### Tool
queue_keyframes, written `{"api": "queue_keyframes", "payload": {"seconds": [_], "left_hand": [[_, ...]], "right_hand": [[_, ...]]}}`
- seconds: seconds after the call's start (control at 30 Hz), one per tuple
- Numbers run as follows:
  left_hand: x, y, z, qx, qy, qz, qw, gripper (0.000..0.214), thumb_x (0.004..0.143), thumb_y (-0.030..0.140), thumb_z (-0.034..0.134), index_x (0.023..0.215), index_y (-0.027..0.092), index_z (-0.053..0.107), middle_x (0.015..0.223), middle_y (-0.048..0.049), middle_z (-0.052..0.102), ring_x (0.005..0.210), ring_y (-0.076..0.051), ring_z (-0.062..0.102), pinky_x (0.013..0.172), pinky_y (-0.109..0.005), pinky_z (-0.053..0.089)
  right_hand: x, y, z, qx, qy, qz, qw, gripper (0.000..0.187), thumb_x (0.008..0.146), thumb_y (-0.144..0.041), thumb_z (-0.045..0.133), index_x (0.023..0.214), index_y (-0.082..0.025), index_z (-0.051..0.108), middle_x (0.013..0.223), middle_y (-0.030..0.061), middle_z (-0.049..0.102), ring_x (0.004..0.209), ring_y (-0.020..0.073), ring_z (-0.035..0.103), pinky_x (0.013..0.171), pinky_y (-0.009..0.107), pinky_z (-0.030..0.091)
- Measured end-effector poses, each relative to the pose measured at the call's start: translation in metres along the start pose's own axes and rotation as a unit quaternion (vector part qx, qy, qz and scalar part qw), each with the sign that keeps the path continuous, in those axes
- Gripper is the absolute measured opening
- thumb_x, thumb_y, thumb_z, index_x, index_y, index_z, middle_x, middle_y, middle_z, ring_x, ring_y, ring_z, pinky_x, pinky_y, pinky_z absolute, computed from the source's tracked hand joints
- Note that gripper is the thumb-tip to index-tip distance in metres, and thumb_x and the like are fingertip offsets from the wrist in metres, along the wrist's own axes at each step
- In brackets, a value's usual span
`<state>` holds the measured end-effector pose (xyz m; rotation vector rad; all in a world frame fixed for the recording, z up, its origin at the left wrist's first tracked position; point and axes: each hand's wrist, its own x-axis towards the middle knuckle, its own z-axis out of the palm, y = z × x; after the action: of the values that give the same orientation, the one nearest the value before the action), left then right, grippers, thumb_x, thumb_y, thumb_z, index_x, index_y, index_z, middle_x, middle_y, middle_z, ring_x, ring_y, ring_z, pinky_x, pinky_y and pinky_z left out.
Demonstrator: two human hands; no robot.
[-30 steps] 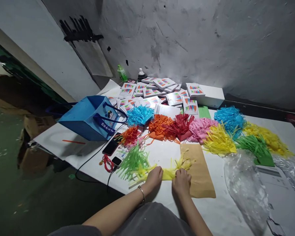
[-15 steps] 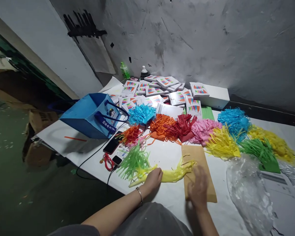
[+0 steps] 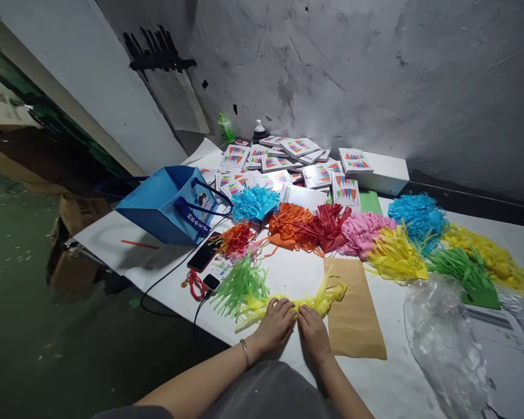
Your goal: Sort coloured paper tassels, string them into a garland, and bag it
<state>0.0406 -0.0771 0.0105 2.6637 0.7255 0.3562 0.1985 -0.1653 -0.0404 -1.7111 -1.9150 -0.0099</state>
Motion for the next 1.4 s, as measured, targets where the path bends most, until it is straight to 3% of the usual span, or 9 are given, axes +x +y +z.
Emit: {"api": "queue_keyframes", "payload": {"seconds": [0.17,0.37,0.5,0.7,0.8,0.9,1.07,1.2,1.4], "left_hand": [[-0.002,-0.010,0.013,0.020,-0.007,0.013,1.000,0.008,0.089,0.019,0.056,0.094,0.022,0.062,0.102,-0.0046,0.064,0.107,-0.023,0.050,0.099,-0.045,0.028],[-0.013,-0.010,0.010,0.005,-0.016,0.006,1.000,0.012,0.092,0.022,0.054,0.097,0.024,0.065,0.104,-0.0044,0.064,0.108,-0.023,0.049,0.099,-0.043,0.027],[-0.015,0.000,0.002,-0.014,-0.012,-0.070,0.997,0.018,0.093,0.023,0.049,0.092,0.023,0.066,0.103,-0.0047,0.064,0.106,-0.022,0.049,0.101,-0.044,0.027],[0.004,0.007,0.003,0.031,0.006,-0.197,0.980,0.021,0.089,0.019,0.045,0.081,0.017,0.065,0.100,-0.0099,0.059,0.098,-0.027,0.048,0.088,-0.044,0.032],[0.011,0.008,0.004,0.048,0.003,-0.216,0.975,0.016,0.086,0.018,0.049,0.081,0.017,0.064,0.099,-0.0109,0.058,0.097,-0.028,0.047,0.086,-0.045,0.032],[0.011,0.010,0.002,0.053,-0.002,-0.214,0.975,0.012,0.085,0.019,0.051,0.087,0.016,0.063,0.097,-0.0109,0.058,0.096,-0.028,0.048,0.087,-0.046,0.033],[0.002,0.007,-0.002,0.039,-0.002,-0.141,0.989,0.025,0.083,0.026,0.061,0.107,0.021,0.058,0.121,-0.0098,0.054,0.116,-0.029,0.043,0.104,-0.051,0.022],[-0.005,-0.001,0.006,0.014,0.003,-0.037,0.999,0.008,0.087,0.024,0.057,0.090,0.025,0.064,0.113,-0.0054,0.059,0.117,-0.026,0.043,0.108,-0.052,0.016],[-0.004,-0.011,0.010,-0.027,-0.018,-0.042,0.999,0.011,0.087,0.030,0.061,0.083,0.021,0.066,0.098,-0.0060,0.060,0.099,-0.023,0.049,0.096,-0.043,0.030]], "right_hand": [[-0.003,-0.006,-0.006,0.003,0.014,0.010,1.000,0.023,0.090,-0.013,0.045,0.105,-0.016,0.062,0.111,0.0114,0.066,0.108,0.0228,0.057,0.099,0.043,0.042],[-0.010,-0.007,-0.028,0.003,0.001,0.043,0.999,0.018,0.092,-0.015,0.047,0.092,-0.022,0.063,0.099,0.0035,0.067,0.102,0.0195,0.057,0.100,0.040,0.036],[-0.006,-0.011,-0.038,-0.023,-0.010,0.110,0.994,0.018,0.093,-0.019,0.046,0.085,-0.021,0.062,0.096,0.0044,0.064,0.098,0.0216,0.055,0.097,0.046,0.034],[0.013,-0.012,-0.036,-0.081,-0.023,0.195,0.977,0.021,0.092,-0.022,0.049,0.074,-0.019,0.060,0.080,0.0058,0.058,0.084,0.0237,0.052,0.086,0.046,0.034],[0.017,-0.010,-0.036,-0.090,-0.021,0.199,0.976,0.012,0.090,-0.019,0.051,0.087,-0.018,0.062,0.089,0.0088,0.060,0.091,0.0259,0.052,0.090,0.050,0.031],[0.014,-0.011,-0.035,-0.067,-0.035,0.144,0.987,0.011,0.088,-0.018,0.056,0.095,-0.022,0.063,0.101,0.0063,0.062,0.102,0.0239,0.052,0.100,0.048,0.024],[0.007,-0.013,-0.030,-0.034,-0.055,0.079,0.995,0.013,0.087,-0.016,0.058,0.076,-0.022,0.062,0.082,0.0001,0.064,0.092,0.0187,0.054,0.100,0.041,0.023],[0.007,-0.015,-0.029,-0.029,-0.051,0.083,0.995,0.010,0.088,-0.018,0.055,0.081,-0.022,0.062,0.083,0.0012,0.063,0.088,0.0191,0.054,0.098,0.041,0.025],[0.002,-0.019,-0.021,-0.022,-0.041,0.073,0.996,0.014,0.089,-0.016,0.054,0.080,-0.023,0.061,0.083,-0.0003,0.062,0.084,0.0169,0.054,0.097,0.036,0.028]]}}
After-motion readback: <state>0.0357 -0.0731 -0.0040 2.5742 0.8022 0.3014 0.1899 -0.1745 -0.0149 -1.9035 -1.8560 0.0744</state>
